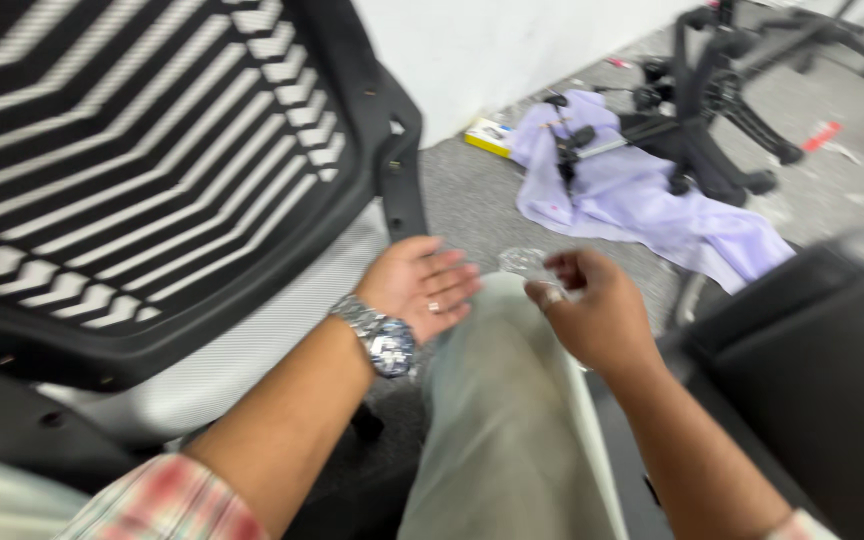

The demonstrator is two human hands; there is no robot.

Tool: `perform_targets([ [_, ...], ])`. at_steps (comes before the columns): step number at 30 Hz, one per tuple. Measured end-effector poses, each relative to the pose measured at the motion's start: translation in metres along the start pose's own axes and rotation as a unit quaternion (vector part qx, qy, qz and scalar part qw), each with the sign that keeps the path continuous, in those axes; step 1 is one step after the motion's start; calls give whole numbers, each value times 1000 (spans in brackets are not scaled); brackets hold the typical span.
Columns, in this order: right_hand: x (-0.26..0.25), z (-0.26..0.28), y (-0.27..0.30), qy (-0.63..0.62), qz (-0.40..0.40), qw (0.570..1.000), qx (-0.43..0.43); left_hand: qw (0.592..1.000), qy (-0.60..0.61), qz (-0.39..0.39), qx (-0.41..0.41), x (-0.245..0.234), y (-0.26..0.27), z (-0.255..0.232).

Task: The person uses a screwdriver to tighten screws on the backrest of an office chair, securing the frame to the seat. They then attach an armrest to the chair and tighten its screws.

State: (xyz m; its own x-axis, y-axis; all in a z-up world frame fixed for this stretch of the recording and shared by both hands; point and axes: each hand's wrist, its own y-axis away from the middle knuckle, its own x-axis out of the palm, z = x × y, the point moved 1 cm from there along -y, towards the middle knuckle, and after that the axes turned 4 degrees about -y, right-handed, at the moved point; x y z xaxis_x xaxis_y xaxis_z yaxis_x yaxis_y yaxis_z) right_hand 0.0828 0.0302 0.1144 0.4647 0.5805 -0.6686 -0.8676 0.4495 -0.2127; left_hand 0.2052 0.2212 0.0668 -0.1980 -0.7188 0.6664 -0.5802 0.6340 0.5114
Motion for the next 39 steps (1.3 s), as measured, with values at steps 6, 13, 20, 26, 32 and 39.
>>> perform_targets([
  [6,68,78,-61,-215,98,972,-16,980,50,-174,83,-87,44,-36],
  [13,137,136,-90,-341,179,923,-17,943,116,-289,120,-136,80,-45],
  [20,179,154,-115,-390,216,885,135,915,127,-365,116,-147,119,-39],
  [26,212,142,-78,-294,232,897,236,864,-92,-470,156,-158,155,-47],
  [32,243,127,-62,-433,187,823,317,838,-76,-457,288,-200,201,-82],
  [39,252,128,-68,-717,240,562,336,887,11,-405,219,-206,192,-85],
])
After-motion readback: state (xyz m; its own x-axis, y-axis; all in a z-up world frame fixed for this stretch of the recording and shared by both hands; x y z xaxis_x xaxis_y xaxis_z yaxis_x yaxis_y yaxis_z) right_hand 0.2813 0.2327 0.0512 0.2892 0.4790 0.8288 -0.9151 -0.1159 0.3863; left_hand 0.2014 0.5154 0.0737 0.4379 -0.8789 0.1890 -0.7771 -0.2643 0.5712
